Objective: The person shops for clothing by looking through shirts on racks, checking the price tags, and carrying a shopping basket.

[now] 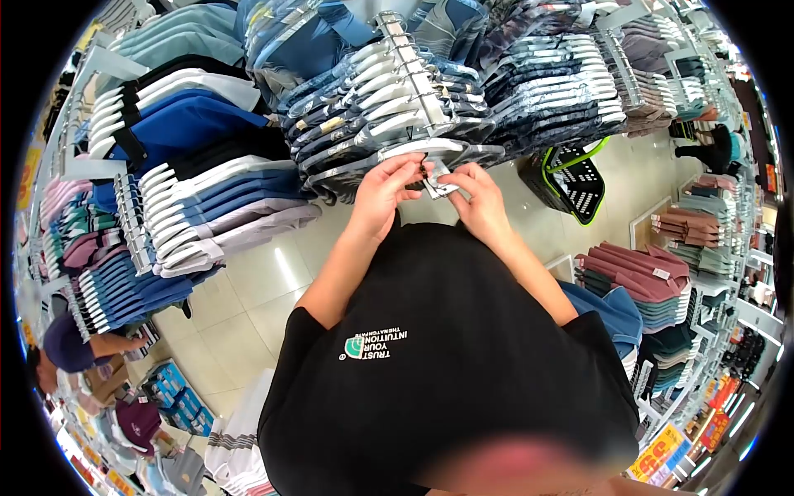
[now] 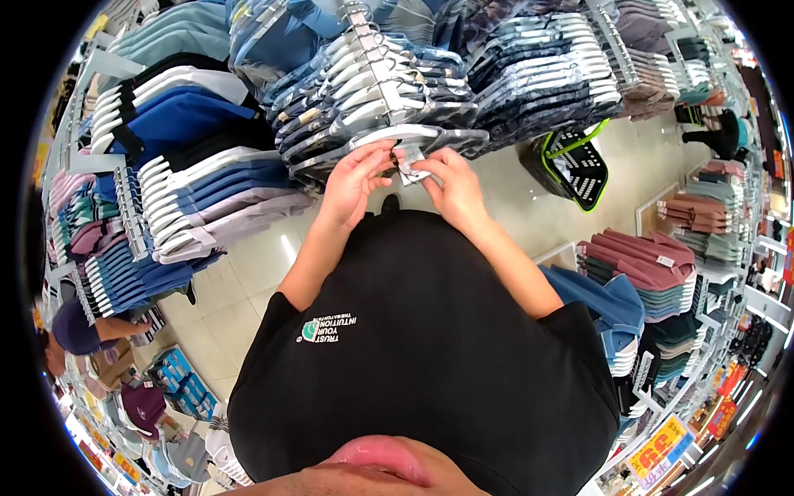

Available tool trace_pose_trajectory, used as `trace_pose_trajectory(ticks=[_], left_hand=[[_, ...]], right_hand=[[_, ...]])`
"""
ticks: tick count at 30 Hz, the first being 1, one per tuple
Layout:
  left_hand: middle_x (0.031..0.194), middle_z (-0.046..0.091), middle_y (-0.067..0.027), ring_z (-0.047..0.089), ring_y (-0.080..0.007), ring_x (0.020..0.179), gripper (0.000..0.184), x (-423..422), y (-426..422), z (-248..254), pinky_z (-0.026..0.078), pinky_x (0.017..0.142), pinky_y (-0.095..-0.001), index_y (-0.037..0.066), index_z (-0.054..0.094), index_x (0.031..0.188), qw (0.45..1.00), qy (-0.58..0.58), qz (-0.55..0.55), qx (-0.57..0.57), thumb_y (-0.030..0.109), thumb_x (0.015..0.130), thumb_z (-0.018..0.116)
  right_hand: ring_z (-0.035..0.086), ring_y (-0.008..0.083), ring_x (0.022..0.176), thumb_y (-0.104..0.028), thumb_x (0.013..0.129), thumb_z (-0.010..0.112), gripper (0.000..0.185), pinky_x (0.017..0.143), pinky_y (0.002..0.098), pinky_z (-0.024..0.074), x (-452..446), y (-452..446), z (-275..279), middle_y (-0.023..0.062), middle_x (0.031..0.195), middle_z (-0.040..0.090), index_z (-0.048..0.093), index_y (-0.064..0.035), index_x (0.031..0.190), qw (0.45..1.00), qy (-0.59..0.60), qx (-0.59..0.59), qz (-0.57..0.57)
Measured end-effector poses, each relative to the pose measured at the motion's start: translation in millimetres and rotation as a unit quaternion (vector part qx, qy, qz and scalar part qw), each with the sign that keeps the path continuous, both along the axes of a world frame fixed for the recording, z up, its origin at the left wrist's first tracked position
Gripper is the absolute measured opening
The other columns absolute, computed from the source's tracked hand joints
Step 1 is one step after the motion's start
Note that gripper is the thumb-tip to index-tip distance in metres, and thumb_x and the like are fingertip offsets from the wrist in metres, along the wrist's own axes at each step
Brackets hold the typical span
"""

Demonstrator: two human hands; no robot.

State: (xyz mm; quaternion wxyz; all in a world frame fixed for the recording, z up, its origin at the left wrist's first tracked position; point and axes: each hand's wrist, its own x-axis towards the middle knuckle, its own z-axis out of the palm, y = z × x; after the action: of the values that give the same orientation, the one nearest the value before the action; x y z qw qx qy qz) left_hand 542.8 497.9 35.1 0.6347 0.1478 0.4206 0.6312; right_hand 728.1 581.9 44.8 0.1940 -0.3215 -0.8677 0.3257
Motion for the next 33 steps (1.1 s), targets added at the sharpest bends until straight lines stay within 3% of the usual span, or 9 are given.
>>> trace_pose_trajectory(ticks=[4,8,10,14,16,17,23,32,33], left_hand=[[0.110,0.068,-0.0071,0.062,-0.0129,0.099,0.030,7,3,-6,0.048,0.078,-0.0250,0.002,0.060,0.119,0.990,0.131,0.043,-0.008,0.022,0.097,0.056],[0.106,0.068,-0.0066,0.060,-0.0093,0.092,0.029,20,4,-7,0.046,0.078,-0.0220,0.001,0.061,0.116,0.964,0.254,0.065,0.041,0.023,0.098,0.054],[0.103,0.069,-0.0053,0.058,-0.0072,0.088,0.031,20,1,-1,0.046,0.077,-0.0219,0.000,0.062,0.114,0.951,0.301,0.046,0.055,0.026,0.100,0.053],[0.097,0.069,-0.0053,0.060,-0.0077,0.085,0.037,18,-2,-4,0.048,0.075,-0.0242,-0.001,0.062,0.112,0.949,0.298,-0.088,0.054,0.031,0.102,0.046],[0.096,0.070,-0.0094,0.065,-0.0123,0.084,0.042,26,-4,8,0.050,0.073,-0.0246,-0.003,0.062,0.110,0.988,0.085,-0.131,0.016,0.033,0.104,0.041],[0.097,0.069,-0.0138,0.068,-0.0184,0.083,0.048,29,-5,15,0.052,0.071,-0.0266,-0.003,0.060,0.113,0.985,0.093,-0.143,0.008,0.038,0.104,0.036],[0.100,0.069,-0.0157,0.069,-0.0233,0.086,0.062,31,-9,19,0.055,0.071,-0.0298,-0.001,0.050,0.127,0.983,-0.034,-0.179,-0.028,0.050,0.103,0.024],[0.112,0.063,-0.0166,0.068,-0.0289,0.091,0.062,42,-3,21,0.057,0.069,-0.0353,0.002,0.045,0.133,0.973,-0.105,-0.205,-0.011,0.051,0.102,0.022],[0.103,0.064,-0.0149,0.068,-0.0253,0.087,0.063,44,-3,24,0.057,0.069,-0.0333,0.000,0.048,0.128,0.974,-0.109,-0.199,-0.006,0.052,0.102,0.022]], right_hand=[[0.059,0.0247,0.090,0.002,0.076,0.070,0.024,0.078,0.0327,0.0483,1,1,21,0.0073,0.096,0.057,0.070,-0.0093,0.097,0.997,0.061,0.004,-0.047],[0.058,0.0124,0.081,-0.002,0.085,0.069,0.014,0.070,0.0255,0.0476,-3,2,31,0.0045,0.095,0.060,0.065,0.0008,0.098,0.973,0.174,-0.116,-0.099],[0.056,0.0072,0.071,-0.003,0.086,0.069,0.016,0.065,0.0224,0.0466,-2,3,27,0.0009,0.087,0.062,0.063,0.0019,0.101,0.910,0.198,-0.325,-0.164],[0.056,0.0047,0.068,-0.004,0.088,0.067,0.029,0.062,0.0192,0.0456,-10,-3,24,0.0000,0.080,0.062,0.056,0.0026,0.114,0.840,0.306,-0.422,-0.151],[0.057,0.0048,0.069,-0.004,0.089,0.066,0.033,0.063,0.0190,0.0462,-3,-2,16,0.0005,0.080,0.062,0.054,0.0035,0.119,0.855,0.283,-0.407,-0.154],[0.057,0.0047,0.069,-0.004,0.090,0.066,0.033,0.063,0.0190,0.0463,-1,-3,15,0.0005,0.080,0.062,0.054,0.0036,0.119,0.860,0.278,-0.400,-0.151],[0.056,0.0033,0.071,-0.005,0.092,0.063,0.032,0.063,0.0184,0.0461,6,-10,20,-0.0006,0.078,0.060,0.054,0.0029,0.121,0.870,0.265,-0.389,-0.146],[0.054,0.0045,0.068,-0.008,0.095,0.059,0.031,0.056,0.0193,0.0473,12,-13,35,0.0014,0.086,0.059,0.054,-0.0002,0.124,0.886,0.216,-0.394,-0.112],[0.055,0.0056,0.067,-0.009,0.095,0.059,0.032,0.055,0.0195,0.0477,12,-13,38,0.0032,0.091,0.059,0.054,-0.0003,0.124,0.880,0.209,-0.413,-0.102]])
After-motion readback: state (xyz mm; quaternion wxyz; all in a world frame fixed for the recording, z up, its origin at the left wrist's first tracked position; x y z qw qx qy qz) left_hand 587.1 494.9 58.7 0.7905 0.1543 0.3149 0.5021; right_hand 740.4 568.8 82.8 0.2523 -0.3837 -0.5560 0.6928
